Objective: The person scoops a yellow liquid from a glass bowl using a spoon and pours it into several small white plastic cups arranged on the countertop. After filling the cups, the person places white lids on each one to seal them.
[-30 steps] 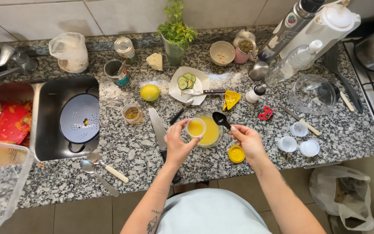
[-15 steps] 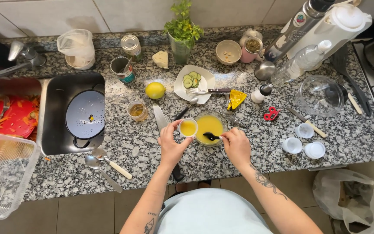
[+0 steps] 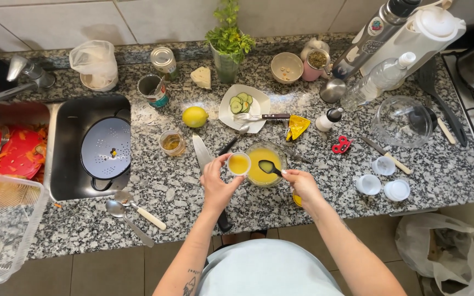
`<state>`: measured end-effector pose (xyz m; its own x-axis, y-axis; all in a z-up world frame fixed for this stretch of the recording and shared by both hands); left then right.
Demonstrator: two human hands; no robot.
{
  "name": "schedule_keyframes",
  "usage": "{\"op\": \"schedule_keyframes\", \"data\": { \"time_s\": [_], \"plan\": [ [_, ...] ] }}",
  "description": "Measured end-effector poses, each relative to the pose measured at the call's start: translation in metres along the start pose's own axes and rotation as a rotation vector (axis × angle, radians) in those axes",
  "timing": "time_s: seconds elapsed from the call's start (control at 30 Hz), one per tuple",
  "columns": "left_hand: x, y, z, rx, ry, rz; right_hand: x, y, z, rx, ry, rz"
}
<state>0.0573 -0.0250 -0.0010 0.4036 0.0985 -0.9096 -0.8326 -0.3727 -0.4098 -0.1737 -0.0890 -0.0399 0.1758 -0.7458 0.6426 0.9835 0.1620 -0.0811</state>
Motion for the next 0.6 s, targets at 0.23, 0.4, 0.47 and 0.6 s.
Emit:
{"op": "schedule_keyframes", "data": {
  "time_s": [0.23, 0.4, 0.47, 0.6],
  "plan": [
    [-0.002, 0.014, -0.002, 0.07, -0.001, 0.009, 0.041, 0.001, 0.036, -0.032, -0.108, 0.021],
    [-0.009, 0.026, -0.004, 0.12, 0.052, 0.007, 0.054, 0.013, 0.043, -0.083, -0.275, 0.189],
    [-0.013, 0.027, -0.005, 0.126, 0.072, 0.0, 0.052, 0.01, 0.037, -0.168, -0.429, 0.321],
    [-0.016, 0.028, -0.005, 0.13, 0.105, -0.003, 0.064, 0.022, 0.069, -0.438, -0.936, 0.686]
  ]
}}
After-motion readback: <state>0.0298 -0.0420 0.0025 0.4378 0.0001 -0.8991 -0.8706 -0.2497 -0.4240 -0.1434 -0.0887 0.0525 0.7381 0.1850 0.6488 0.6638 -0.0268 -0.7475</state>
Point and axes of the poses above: each hand's wrist, its own z-axis away from the middle knuckle, its own y-axis out of the palm, x = y × z, the point moved 5 cm from there along -z, towards the middle knuckle, and after that the axes turned 10 degrees about y, right-handed, at the moved point
